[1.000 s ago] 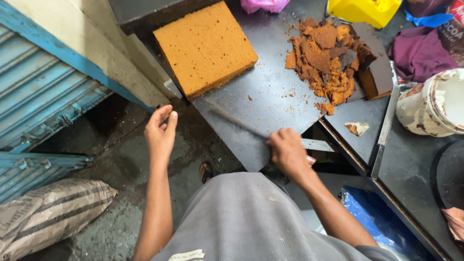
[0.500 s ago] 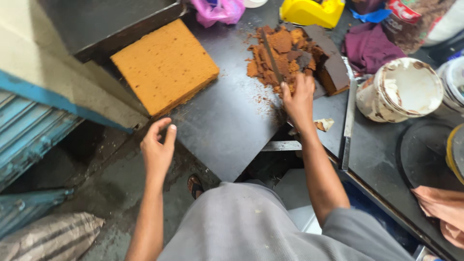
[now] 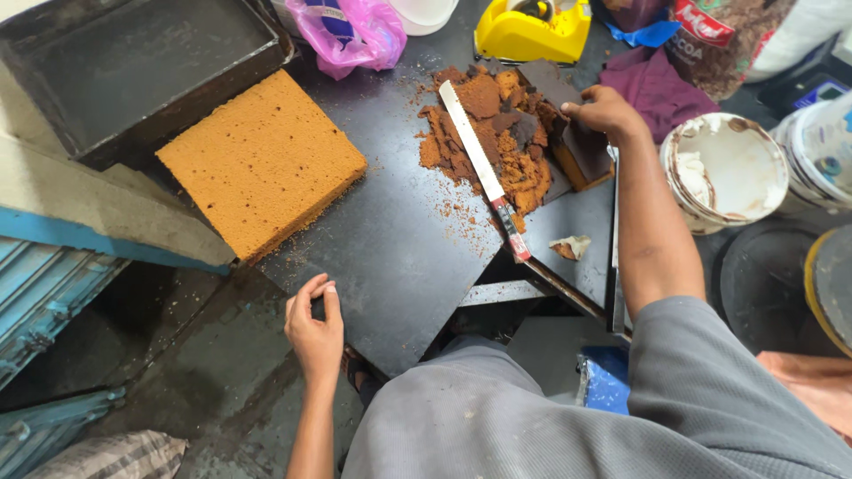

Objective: The person trims the crusts off a rectangular baked cake using a long serrated knife on a metal table. The person repeatedly flips the cake to trim all sides and removes the crust pieces, stacking the trimmed cake layers.

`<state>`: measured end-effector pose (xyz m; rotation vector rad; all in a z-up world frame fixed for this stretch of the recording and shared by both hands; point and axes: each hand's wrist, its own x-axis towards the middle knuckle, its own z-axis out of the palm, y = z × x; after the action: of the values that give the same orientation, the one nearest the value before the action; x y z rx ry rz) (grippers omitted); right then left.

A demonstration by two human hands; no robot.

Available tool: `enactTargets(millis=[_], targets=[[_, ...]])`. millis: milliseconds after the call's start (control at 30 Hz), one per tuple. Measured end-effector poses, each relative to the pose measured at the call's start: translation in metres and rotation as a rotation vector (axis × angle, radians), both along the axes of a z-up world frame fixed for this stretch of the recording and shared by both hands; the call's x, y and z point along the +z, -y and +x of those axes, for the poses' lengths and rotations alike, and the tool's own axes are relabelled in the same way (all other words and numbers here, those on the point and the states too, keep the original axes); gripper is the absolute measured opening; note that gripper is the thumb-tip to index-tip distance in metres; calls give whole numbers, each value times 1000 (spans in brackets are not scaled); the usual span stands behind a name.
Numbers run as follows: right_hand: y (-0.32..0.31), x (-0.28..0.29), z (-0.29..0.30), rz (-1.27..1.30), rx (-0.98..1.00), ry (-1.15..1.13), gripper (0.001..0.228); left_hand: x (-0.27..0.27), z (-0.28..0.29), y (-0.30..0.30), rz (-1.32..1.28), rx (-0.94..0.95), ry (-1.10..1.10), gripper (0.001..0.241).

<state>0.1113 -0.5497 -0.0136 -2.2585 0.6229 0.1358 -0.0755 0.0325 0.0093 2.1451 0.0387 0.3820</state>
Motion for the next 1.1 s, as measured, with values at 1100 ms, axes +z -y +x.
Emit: enactTargets(millis=[1100], targets=[[-314, 103, -117, 1410, 178, 448, 80, 62, 24, 18, -552, -658, -352, 79]])
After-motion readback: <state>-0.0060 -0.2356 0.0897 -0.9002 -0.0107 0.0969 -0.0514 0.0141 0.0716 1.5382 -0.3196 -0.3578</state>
